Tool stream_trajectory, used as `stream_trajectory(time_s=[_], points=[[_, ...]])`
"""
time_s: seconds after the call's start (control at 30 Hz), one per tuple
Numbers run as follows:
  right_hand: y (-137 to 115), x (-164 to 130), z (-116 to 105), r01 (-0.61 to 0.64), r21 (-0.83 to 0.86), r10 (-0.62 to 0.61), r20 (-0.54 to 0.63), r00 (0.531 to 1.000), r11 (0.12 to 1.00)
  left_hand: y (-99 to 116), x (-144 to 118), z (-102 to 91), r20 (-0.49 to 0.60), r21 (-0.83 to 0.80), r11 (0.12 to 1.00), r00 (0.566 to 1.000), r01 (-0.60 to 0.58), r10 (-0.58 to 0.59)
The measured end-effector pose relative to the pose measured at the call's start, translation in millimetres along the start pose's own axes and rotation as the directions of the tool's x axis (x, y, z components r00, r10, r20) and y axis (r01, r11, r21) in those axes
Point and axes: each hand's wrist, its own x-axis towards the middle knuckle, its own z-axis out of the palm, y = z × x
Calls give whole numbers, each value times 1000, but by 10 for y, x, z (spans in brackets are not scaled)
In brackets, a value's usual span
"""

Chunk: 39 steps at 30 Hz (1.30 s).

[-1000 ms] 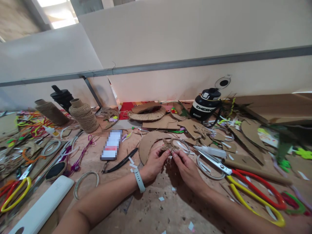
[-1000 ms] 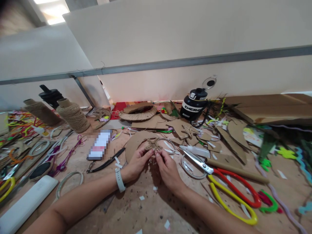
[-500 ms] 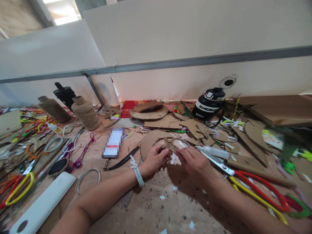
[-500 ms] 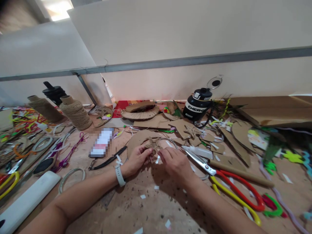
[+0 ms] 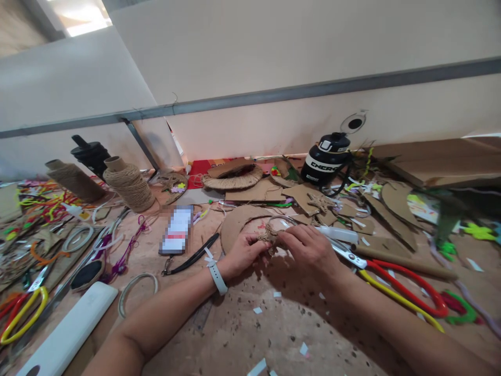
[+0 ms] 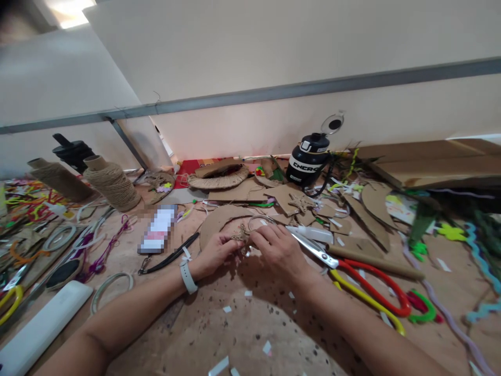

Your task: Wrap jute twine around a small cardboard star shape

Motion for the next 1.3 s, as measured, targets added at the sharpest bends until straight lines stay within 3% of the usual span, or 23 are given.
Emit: stream_trajectory(time_s=[0.13, 0.37, 0.63, 0.8, 1.07, 1.13, 1.2, 1.3], points=[[72, 35, -40, -8, 161, -6, 86, 996, 987, -17, 13, -20, -16, -10, 1000, 1000, 18, -18], [93, 105, -71, 169, 157, -171, -3, 985, 973, -34, 7, -31, -9, -9, 999, 999, 44, -45], [54, 92, -34, 69, 190, -68, -12, 998, 979, -45, 1, -35, -3, -10, 999, 999, 40, -40], [12, 92, -54, 68, 159, -70, 3, 998, 985, -49, -1, -21, -15, -19, 1000, 1000, 25, -26], [-56, 139, -141, -169, 358, 149, 83, 985, 918, -40, -12, -14, -33, -21, 1000, 999, -16, 15], [-76, 164, -173, -270, 446, 234, 134, 963, 853, -34, -22, -13, -24, -27, 999, 999, -38, 37], [-99, 185, -191, -412, 497, 347, 222, 911, 764, -26, -31, -12, -16, -35, 996, 997, -77, 77], [-123, 179, -152, -637, 523, 525, 367, 768, 566, -12, -41, -11, -2, -53, 992, 994, -113, 113]])
